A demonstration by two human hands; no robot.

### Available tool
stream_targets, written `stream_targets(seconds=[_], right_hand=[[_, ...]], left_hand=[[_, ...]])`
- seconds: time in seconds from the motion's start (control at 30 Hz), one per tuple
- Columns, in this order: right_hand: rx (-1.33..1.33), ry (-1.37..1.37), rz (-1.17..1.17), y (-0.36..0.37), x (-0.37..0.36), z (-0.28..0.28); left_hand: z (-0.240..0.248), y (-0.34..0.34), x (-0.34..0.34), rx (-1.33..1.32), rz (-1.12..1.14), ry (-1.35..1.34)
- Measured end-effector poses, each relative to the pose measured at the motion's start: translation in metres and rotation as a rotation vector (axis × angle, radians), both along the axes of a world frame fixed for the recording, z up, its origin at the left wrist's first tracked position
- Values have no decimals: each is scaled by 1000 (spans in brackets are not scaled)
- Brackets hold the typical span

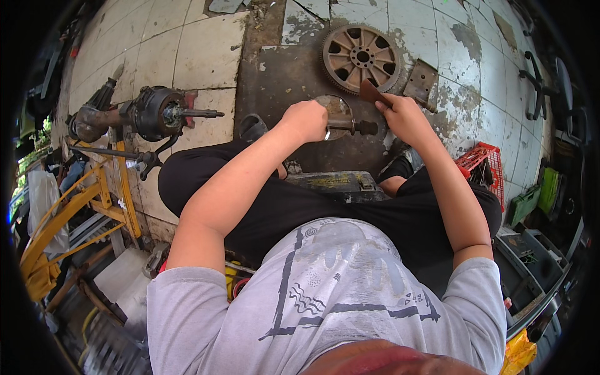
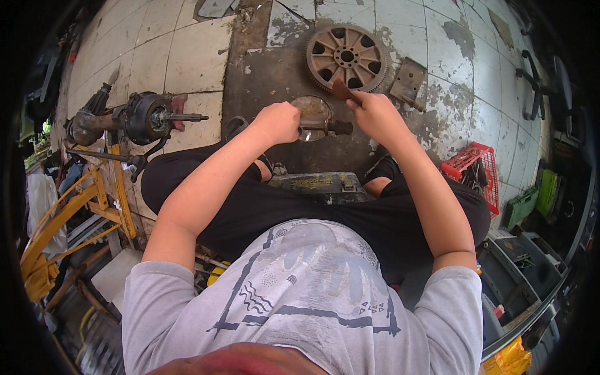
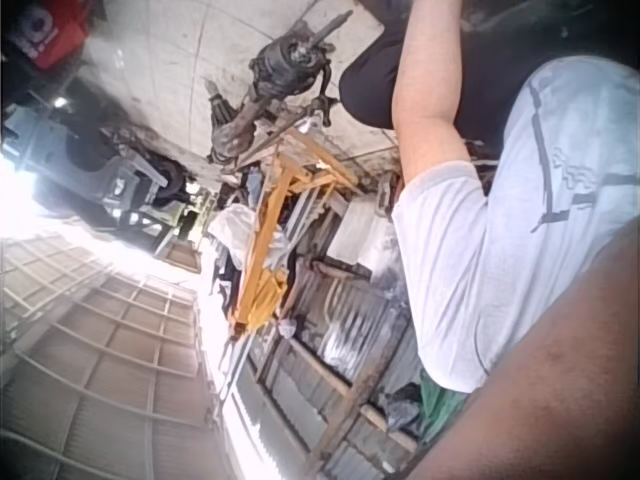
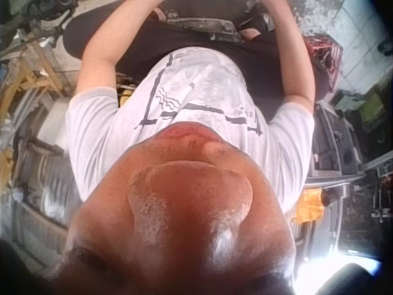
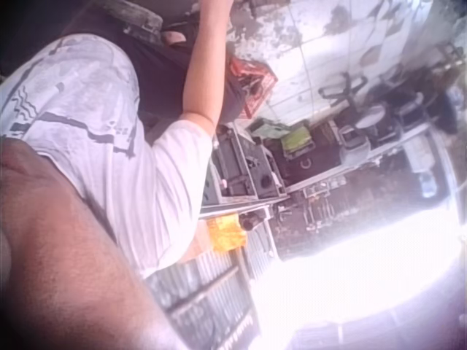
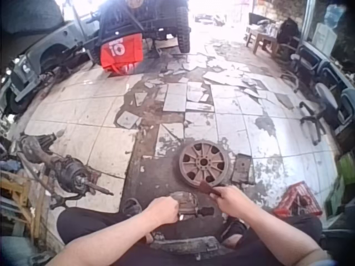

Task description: The person sits on the floor and scrubs a small metal mechanical part with a wire brush, repeatedly rotating it to clean different surfaces. The person also handles a larger gear-like part nearby.

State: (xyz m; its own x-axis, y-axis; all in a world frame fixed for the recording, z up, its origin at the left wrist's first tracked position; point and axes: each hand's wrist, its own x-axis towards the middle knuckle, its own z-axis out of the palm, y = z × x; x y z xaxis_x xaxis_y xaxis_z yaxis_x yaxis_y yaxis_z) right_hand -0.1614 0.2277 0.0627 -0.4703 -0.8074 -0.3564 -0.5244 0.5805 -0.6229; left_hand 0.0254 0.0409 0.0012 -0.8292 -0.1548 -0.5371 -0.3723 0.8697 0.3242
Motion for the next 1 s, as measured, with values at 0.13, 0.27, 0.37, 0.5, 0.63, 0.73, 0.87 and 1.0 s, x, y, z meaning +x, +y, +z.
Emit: stream_targets(seconds=[0.13, 0.27, 0.37, 0.5, 0.63, 0.73, 0.87, 1.0], right_hand=[[-47, 19, 6, 0, -1, 0], [-53, -6, 12, 0, 0, -2], [-121, 9, 24, 2, 2, -11], [-85, 4, 39, 2, 2, -11], [-86, 2, 57, 1, 3, -10], [-114, -3, 59, 1, 6, -8], [-151, -14, 100, -2, 17, 7], [-4, -130, 228, 6, 19, -23]], left_hand=[[0, 0, 0, -1, 10, 10], [3, -1, -1, 11, 4, -17], [2, 0, -1, 8, 7, 0], [1, 0, 0, 9, 12, 12], [0, 0, 1, 1, 11, 13], [1, 1, 0, -2, 9, 11], [-1, 0, 2, 6, 11, 24], [-3, 2, 1, -14, 14, 10]])
